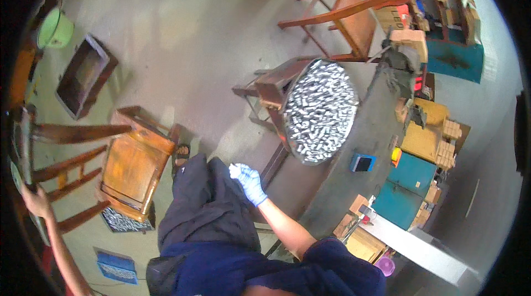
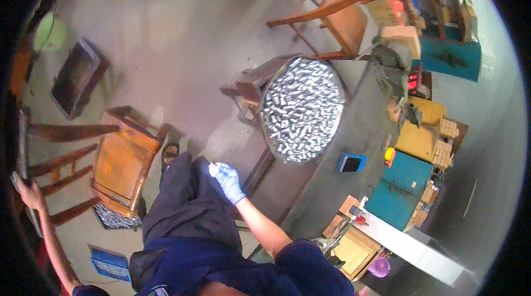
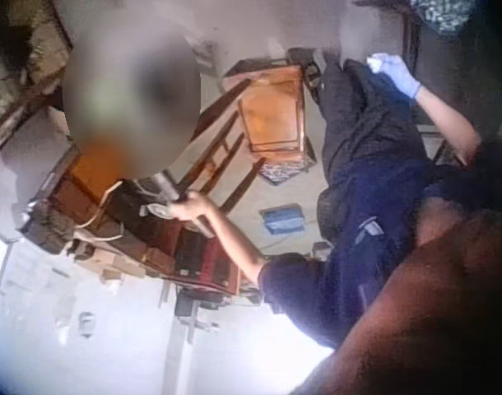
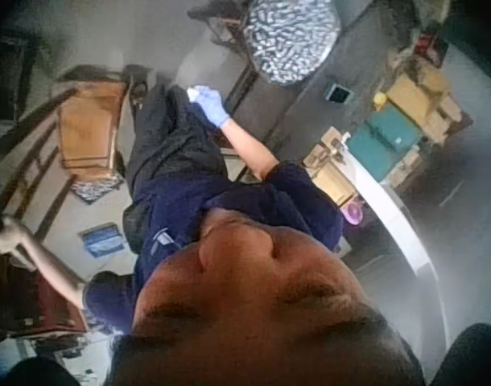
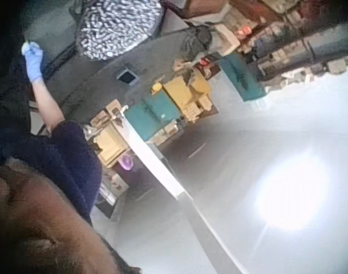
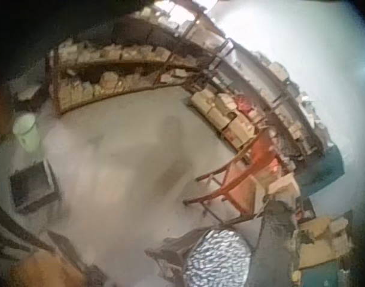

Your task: The person places small metal components into a fixture and secures them with fasteners, using a manual wrench to tighten the assembly.

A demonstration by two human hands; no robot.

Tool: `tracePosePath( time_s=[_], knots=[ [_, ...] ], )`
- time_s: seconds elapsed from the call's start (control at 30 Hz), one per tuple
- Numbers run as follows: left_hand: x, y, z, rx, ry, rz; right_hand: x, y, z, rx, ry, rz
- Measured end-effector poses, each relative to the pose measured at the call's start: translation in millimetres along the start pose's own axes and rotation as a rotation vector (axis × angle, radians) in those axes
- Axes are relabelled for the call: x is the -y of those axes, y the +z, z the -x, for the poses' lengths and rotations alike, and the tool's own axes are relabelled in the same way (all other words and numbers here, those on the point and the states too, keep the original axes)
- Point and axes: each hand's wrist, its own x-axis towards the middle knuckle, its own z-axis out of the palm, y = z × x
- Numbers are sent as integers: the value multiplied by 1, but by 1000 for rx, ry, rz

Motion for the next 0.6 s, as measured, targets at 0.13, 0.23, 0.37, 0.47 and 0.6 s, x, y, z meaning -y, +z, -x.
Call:
tracePosePath(
  time_s=[0.13, 0.23, 0.37, 0.47, 0.6],
  knots=[
    [-34, -25, 10, 120, -30, -45, 96, 15, 41, 56, 8, -18],
    [-47, -51, 21, 175, 0, -13, 139, 11, 44, 67, -29, 7],
    [-29, -63, 13, 429, 66, -1, 181, 1, 17, 161, 90, -422],
    [-39, -70, -51, 1058, -80, -9, 263, 7, -13, 310, -36, -144],
    [-191, -95, -165, 861, 75, 400, 362, 14, -86, 426, -496, 222]
  ],
)
